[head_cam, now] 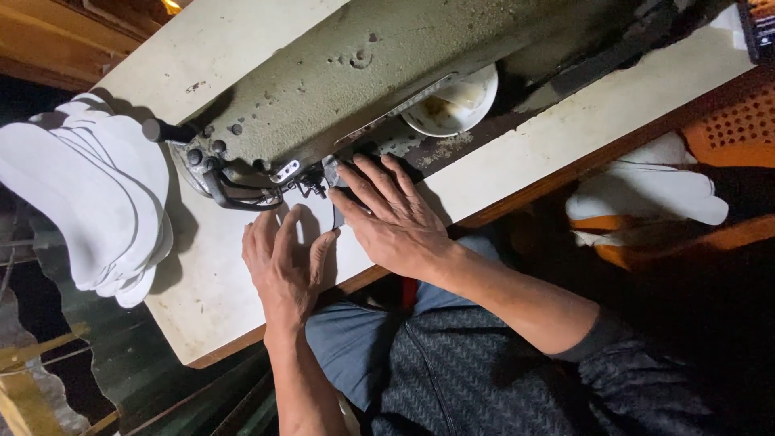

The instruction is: Sewing the edges of shoe insoles using an industrial sewing machine

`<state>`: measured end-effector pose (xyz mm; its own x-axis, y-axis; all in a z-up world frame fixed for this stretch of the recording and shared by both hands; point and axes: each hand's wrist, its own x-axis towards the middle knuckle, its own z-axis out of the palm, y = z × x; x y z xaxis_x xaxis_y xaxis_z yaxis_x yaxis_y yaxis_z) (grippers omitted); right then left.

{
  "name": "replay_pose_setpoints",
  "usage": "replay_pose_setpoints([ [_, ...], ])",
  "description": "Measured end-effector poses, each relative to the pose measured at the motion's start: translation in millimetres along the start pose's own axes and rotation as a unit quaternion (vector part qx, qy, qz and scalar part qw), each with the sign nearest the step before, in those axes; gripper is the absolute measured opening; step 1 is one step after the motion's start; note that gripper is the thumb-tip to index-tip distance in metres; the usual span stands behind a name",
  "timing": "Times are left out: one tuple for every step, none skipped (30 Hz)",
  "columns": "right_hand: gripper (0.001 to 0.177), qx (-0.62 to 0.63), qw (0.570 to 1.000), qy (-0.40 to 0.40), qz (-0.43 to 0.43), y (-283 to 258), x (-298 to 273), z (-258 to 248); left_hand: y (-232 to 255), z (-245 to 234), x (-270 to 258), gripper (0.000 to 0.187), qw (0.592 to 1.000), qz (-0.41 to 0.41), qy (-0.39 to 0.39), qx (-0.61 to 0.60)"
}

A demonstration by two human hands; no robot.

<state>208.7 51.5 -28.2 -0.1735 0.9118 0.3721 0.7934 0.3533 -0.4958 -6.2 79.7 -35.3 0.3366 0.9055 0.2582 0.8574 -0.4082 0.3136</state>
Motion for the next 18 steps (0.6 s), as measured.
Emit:
replay_pose_setpoints([
  [0.038,-0.002,1.0,0.005,-0.001,0,0,0,-3,3,-1,0.062,1.0,-0.002,0.001,0.006],
  [0.037,-0.004,1.0,0.01,-0.002,0,0,1,-5,5,-2,0.064,1.0,-0.004,0.002,0.012],
  [0.037,-0.004,1.0,0.01,-0.001,0,0,0,-4,5,-1,0.064,1.0,-0.003,0.002,0.012],
  [0.037,-0.004,1.0,0.013,-0.004,0,0,0,-3,5,0,0.064,1.0,0.002,0.007,0.013],
  [0.037,-0.003,1.0,0.016,-0.006,1,0,0,-3,4,2,0.064,1.0,0.008,0.011,0.015],
  [0.037,-0.003,1.0,0.016,-0.005,1,1,0,-3,6,1,0.064,1.0,0.009,0.01,0.015],
  [0.036,-0.005,1.0,0.023,-0.006,1,1,0,-4,8,1,0.064,1.0,0.008,0.013,0.017],
  [0.036,-0.006,1.0,0.029,-0.008,1,1,-1,-5,10,2,0.063,1.0,0.007,0.017,0.019],
  [0.036,-0.007,1.0,0.029,-0.007,1,1,0,-3,9,2,0.063,1.0,0.007,0.017,0.018],
  [0.037,-0.003,0.999,0.034,-0.008,2,0,1,-2,9,2,0.063,1.0,0.005,0.018,0.014],
  [0.037,0.0,0.999,0.04,-0.009,2,-1,2,0,8,2,0.063,1.0,0.004,0.02,0.01],
  [0.037,-0.001,0.999,0.04,-0.007,3,-1,3,1,7,3,0.063,1.0,0.005,0.019,0.009],
  [0.038,0.0,0.999,0.044,-0.006,3,-2,4,1,5,3,0.063,1.0,0.013,0.015,0.014],
  [0.038,0.001,0.999,0.048,-0.006,3,-2,5,1,3,3,0.063,1.0,0.021,0.012,0.019],
  [0.038,0.0,0.999,0.049,-0.004,4,-2,5,2,-1,2,0.063,1.0,0.022,0.011,0.018],
  [0.039,0.001,0.999,0.05,-0.004,4,-3,5,2,-5,2,0.06,1.0,0.015,-0.014,-0.004],
  [0.039,0.002,0.999,0.051,-0.003,5,-3,5,2,-9,1,0.056,0.999,0.007,-0.039,-0.026],
  [0.039,0.0,0.999,0.052,-0.001,5,-4,4,5,-10,2,0.056,0.999,0.009,-0.04,-0.027],
])
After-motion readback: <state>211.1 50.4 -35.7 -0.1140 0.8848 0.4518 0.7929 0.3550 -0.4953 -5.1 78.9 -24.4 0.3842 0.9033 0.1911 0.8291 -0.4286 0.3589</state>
